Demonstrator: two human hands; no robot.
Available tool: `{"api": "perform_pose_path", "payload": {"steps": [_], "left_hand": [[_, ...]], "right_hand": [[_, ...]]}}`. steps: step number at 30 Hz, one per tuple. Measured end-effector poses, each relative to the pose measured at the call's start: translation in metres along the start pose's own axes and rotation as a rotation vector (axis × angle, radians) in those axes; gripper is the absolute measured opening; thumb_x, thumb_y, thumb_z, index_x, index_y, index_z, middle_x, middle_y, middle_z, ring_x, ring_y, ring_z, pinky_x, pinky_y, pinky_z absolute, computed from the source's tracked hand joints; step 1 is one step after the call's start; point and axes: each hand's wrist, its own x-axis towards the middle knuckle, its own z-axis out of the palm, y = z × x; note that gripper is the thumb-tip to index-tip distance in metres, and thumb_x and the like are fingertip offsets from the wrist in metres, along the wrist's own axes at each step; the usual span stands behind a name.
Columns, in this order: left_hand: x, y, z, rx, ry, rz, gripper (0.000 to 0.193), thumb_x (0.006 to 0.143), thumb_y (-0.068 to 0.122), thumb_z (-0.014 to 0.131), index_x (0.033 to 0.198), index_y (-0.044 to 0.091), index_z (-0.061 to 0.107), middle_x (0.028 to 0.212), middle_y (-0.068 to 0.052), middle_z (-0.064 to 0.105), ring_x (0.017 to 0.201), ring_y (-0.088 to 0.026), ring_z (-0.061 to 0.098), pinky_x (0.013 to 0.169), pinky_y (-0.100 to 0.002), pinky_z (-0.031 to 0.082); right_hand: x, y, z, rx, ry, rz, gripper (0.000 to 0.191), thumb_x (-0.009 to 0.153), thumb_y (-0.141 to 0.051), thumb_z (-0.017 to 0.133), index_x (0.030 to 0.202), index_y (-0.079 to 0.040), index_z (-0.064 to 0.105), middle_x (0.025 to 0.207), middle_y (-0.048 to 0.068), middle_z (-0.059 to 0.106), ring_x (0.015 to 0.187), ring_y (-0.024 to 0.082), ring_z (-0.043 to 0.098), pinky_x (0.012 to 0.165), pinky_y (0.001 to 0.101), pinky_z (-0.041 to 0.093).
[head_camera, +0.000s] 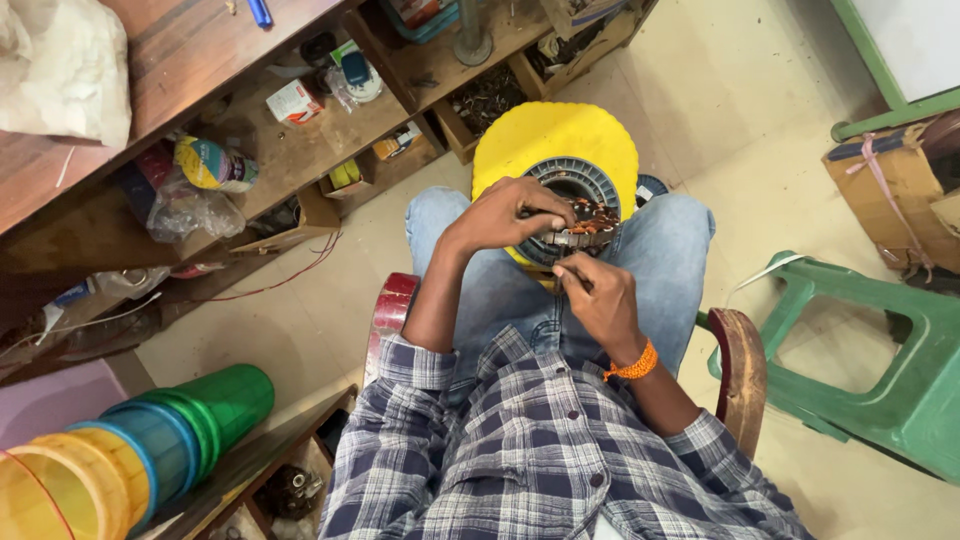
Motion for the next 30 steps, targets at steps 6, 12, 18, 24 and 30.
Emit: {"api": "perform_pose_path", "payload": {"steps": [6, 12, 18, 24, 30], "left_hand": [[-0.022, 0.024, 0.030, 0.327, 0.125, -0.011, 0.045, 0.079, 0.038, 0.083, 0.117, 0.014, 0.072, 0.118, -0.004, 0.073, 0.108, -0.029, 0.062, 0.095, -0.043, 0.046], [-0.035, 0.010, 0.065, 0.417, 0.448, 0.097, 0.043, 0.086, 0.035, 0.082, 0.122, 0.014, 0.073, 0.124, 0.001, 0.072, 0.116, -0.021, 0.063, 0.095, -0.038, 0.046], [-0.036, 0.005, 0.074, 0.368, 0.507, 0.071, 0.039, 0.080, 0.029, 0.086, 0.115, 0.013, 0.075, 0.119, 0.001, 0.074, 0.111, -0.021, 0.065, 0.096, -0.037, 0.047], [-0.029, 0.027, 0.067, 0.365, 0.499, -0.002, 0.041, 0.082, 0.031, 0.082, 0.116, 0.011, 0.076, 0.119, -0.001, 0.074, 0.113, -0.023, 0.064, 0.097, -0.039, 0.047], [-0.001, 0.031, 0.060, 0.144, 0.406, -0.427, 0.041, 0.086, 0.045, 0.073, 0.113, 0.015, 0.076, 0.095, -0.004, 0.080, 0.094, -0.023, 0.075, 0.091, -0.037, 0.054]], "right_hand": [[-0.013, 0.039, -0.007, 0.022, 0.072, 0.011, 0.005, 0.093, -0.004, 0.074, 0.093, 0.000, 0.072, 0.073, 0.009, 0.067, 0.058, 0.015, 0.058, 0.053, 0.0310, 0.042], [-0.010, 0.027, -0.059, -0.123, 0.170, -0.131, 0.010, 0.086, -0.004, 0.083, 0.095, -0.003, 0.078, 0.071, 0.006, 0.062, 0.056, 0.016, 0.051, 0.054, 0.0326, 0.038], [0.030, 0.004, -0.072, -0.138, 0.170, -0.279, 0.010, 0.092, -0.003, 0.081, 0.101, -0.002, 0.075, 0.079, 0.010, 0.064, 0.065, 0.017, 0.058, 0.059, 0.0325, 0.043], [0.071, 0.000, -0.054, -0.099, 0.114, -0.291, 0.012, 0.092, -0.007, 0.081, 0.101, -0.003, 0.076, 0.079, 0.009, 0.070, 0.059, 0.015, 0.058, 0.055, 0.0298, 0.044], [0.082, 0.001, -0.049, -0.088, 0.016, -0.077, 0.011, 0.089, -0.007, 0.083, 0.096, -0.002, 0.076, 0.061, 0.008, 0.058, 0.051, 0.011, 0.045, 0.050, 0.0313, 0.036]]}}
